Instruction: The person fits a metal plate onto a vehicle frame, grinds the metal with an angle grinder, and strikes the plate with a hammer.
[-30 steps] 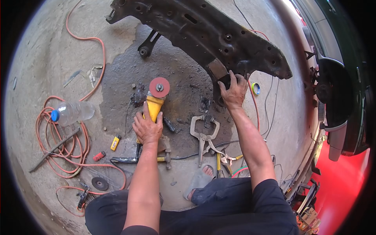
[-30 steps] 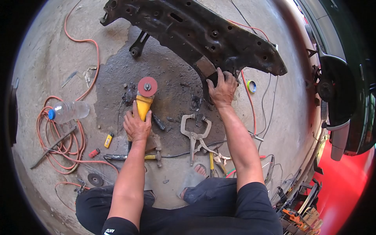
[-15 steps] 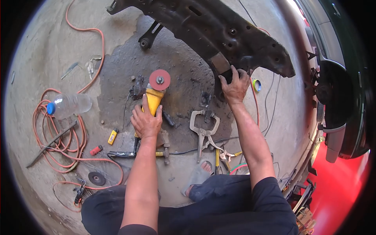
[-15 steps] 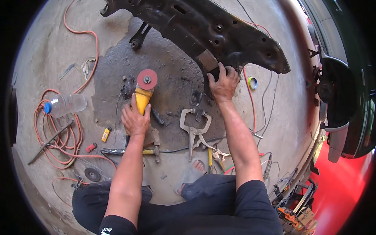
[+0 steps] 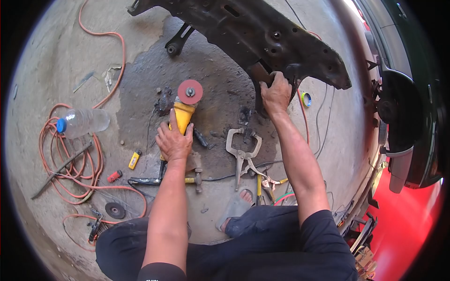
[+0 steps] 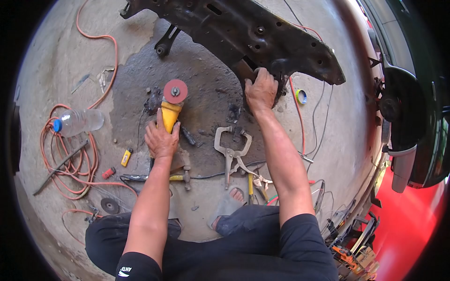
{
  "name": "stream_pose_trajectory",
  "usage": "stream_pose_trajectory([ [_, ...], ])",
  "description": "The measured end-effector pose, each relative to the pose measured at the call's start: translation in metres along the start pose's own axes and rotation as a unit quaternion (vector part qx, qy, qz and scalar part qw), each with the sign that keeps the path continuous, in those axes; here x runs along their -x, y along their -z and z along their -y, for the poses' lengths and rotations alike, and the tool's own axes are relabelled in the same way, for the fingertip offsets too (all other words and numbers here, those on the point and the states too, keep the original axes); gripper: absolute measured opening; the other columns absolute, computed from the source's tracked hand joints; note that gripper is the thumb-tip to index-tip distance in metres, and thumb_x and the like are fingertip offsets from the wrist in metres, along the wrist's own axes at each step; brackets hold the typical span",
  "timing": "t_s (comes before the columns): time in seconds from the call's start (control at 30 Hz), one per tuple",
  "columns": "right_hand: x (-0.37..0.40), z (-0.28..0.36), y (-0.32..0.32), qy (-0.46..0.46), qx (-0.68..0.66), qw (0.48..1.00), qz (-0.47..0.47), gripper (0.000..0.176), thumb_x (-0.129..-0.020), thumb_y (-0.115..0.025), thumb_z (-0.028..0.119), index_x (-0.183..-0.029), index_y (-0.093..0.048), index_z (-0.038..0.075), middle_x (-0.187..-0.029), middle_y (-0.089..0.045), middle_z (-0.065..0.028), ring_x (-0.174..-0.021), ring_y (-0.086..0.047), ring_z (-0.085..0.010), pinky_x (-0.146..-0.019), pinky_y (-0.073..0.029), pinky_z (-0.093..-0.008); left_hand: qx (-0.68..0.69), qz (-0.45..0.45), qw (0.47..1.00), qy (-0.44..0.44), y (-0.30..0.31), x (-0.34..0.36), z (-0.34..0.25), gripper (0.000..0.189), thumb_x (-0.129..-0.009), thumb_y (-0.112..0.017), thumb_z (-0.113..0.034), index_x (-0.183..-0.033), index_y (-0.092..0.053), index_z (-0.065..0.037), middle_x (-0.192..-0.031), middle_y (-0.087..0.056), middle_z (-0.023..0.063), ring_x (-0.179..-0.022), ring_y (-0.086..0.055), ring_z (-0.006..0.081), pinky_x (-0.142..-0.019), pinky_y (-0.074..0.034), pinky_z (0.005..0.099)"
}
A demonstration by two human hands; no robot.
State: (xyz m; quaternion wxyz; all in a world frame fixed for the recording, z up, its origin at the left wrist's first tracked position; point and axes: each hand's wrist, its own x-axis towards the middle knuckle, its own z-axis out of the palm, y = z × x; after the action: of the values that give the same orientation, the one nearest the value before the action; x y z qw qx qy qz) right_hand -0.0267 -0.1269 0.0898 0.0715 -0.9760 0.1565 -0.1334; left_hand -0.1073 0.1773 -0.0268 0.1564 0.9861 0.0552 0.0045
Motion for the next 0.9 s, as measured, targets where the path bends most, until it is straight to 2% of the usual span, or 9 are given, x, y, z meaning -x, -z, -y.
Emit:
stream_pose_trajectory([
  [0.07, 0.005, 0.002, 0.004, 0.001, -0.086, 0.996, 0.011, 0.035, -0.087, -0.081, 0.017, -0.114, -0.065, 0.002, -0.082, -0.072, -0.0107, -0.077, -0.071, -0.0337, -0.077, -0.055, -0.0438, 0.004, 0.011, 1.0, -0.001, -0.001, -0.001, 0.0, 0.088, -0.085, -0.075, -0.06, -0.158, -0.041, -0.025, -0.114, -0.059, 0.0115, -0.104, -0.059, 0.0304, -0.086, -0.046, 0.0466],
  [0.13, 0.009, -0.003, 0.017, -0.09, -0.275, 0.95, 0.119, 0.032, -0.09, -0.08, 0.015, -0.115, -0.067, 0.001, -0.085, -0.073, -0.0089, -0.078, -0.072, -0.0256, -0.072, -0.055, -0.039, 0.005, 0.017, 1.0, -0.006, -0.004, 0.0, 0.001, 0.091, -0.084, -0.077, -0.059, -0.16, -0.039, -0.024, -0.113, -0.059, 0.0114, -0.104, -0.059, 0.0304, -0.086, -0.047, 0.0467],
  [0.2, 0.013, 0.004, 0.054, -0.237, -0.459, 0.815, 0.261, 0.03, -0.095, -0.077, 0.013, -0.121, -0.068, 0.002, -0.09, -0.073, -0.005, -0.081, -0.07, -0.0122, -0.071, -0.054, -0.0299, 0.007, 0.017, 1.0, -0.016, -0.005, 0.0, 0.003, 0.093, -0.085, -0.077, -0.057, -0.161, -0.037, -0.022, -0.112, -0.06, 0.0115, -0.103, -0.06, 0.031, -0.086, -0.048, 0.0473],
  [0.33, 0.045, -0.006, 0.106, -0.301, -0.589, 0.675, 0.327, 0.028, -0.097, -0.074, 0.013, -0.122, -0.065, 0.004, -0.097, -0.074, -0.0063, -0.082, -0.073, -0.0152, -0.076, -0.053, -0.0283, 0.059, 0.054, 0.995, -0.053, 0.004, -0.012, 0.016, 0.094, -0.086, -0.078, -0.051, -0.163, -0.034, -0.019, -0.115, -0.061, 0.0134, -0.107, -0.061, 0.0334, -0.087, -0.049, 0.0492],
  [0.53, 0.086, -0.011, 0.159, -0.329, -0.589, 0.672, 0.304, 0.031, -0.095, -0.072, 0.014, -0.124, -0.063, 0.005, -0.098, -0.075, -0.0087, -0.088, -0.075, -0.0197, -0.078, -0.052, -0.0299, -0.091, 0.123, 0.976, -0.156, 0.058, -0.052, 0.047, 0.087, -0.087, -0.079, -0.042, -0.162, -0.036, -0.03, -0.128, -0.061, 0.0118, -0.117, -0.059, 0.0324, -0.098, -0.048, 0.0505],
  [0.63, 0.108, -0.009, 0.16, -0.329, -0.586, 0.674, 0.307, 0.032, -0.096, -0.073, 0.019, -0.125, -0.067, 0.007, -0.105, -0.076, -0.0096, -0.099, -0.075, -0.0204, -0.084, -0.052, -0.0317, -0.097, 0.069, 0.985, -0.126, 0.055, -0.042, 0.073, 0.083, -0.09, -0.078, -0.038, -0.161, -0.037, -0.026, -0.128, -0.06, 0.0122, -0.123, -0.058, 0.0312, -0.101, -0.046, 0.0497],
  [0.77, 0.155, 0.011, 0.153, -0.357, -0.62, 0.635, 0.291, 0.032, -0.096, -0.074, 0.025, -0.122, -0.07, 0.007, -0.116, -0.076, -0.0092, -0.104, -0.074, -0.022, -0.09, -0.05, -0.0353, -0.13, 0.262, 0.947, -0.133, 0.132, -0.033, 0.075, 0.075, -0.087, -0.08, -0.033, -0.153, -0.051, -0.016, -0.139, -0.061, 0.0202, -0.127, -0.061, 0.0394, -0.108, -0.049, 0.051],
  [0.83, 0.186, 0.02, 0.147, -0.355, -0.642, 0.619, 0.279, 0.03, -0.096, -0.075, 0.024, -0.12, -0.07, 0.007, -0.115, -0.077, -0.0092, -0.107, -0.073, -0.0221, -0.09, -0.051, -0.0356, -0.124, 0.369, 0.894, -0.222, 0.168, -0.066, 0.086, 0.071, -0.086, -0.08, -0.032, -0.149, -0.055, -0.01, -0.139, -0.064, 0.0233, -0.127, -0.062, 0.0407, -0.11, -0.05, 0.0473],
  [0.9, 0.218, 0.021, 0.122, -0.357, -0.628, 0.64, 0.261, 0.024, -0.094, -0.079, 0.02, -0.112, -0.072, 0.006, -0.103, -0.077, -0.0073, -0.088, -0.074, -0.0179, -0.076, -0.054, -0.0308, -0.148, 0.306, 0.903, -0.263, 0.234, -0.086, 0.076, 0.07, -0.086, -0.079, -0.033, -0.147, -0.056, -0.007, -0.139, -0.065, 0.0237, -0.127, -0.063, 0.0388, -0.109, -0.05, 0.0456],
])
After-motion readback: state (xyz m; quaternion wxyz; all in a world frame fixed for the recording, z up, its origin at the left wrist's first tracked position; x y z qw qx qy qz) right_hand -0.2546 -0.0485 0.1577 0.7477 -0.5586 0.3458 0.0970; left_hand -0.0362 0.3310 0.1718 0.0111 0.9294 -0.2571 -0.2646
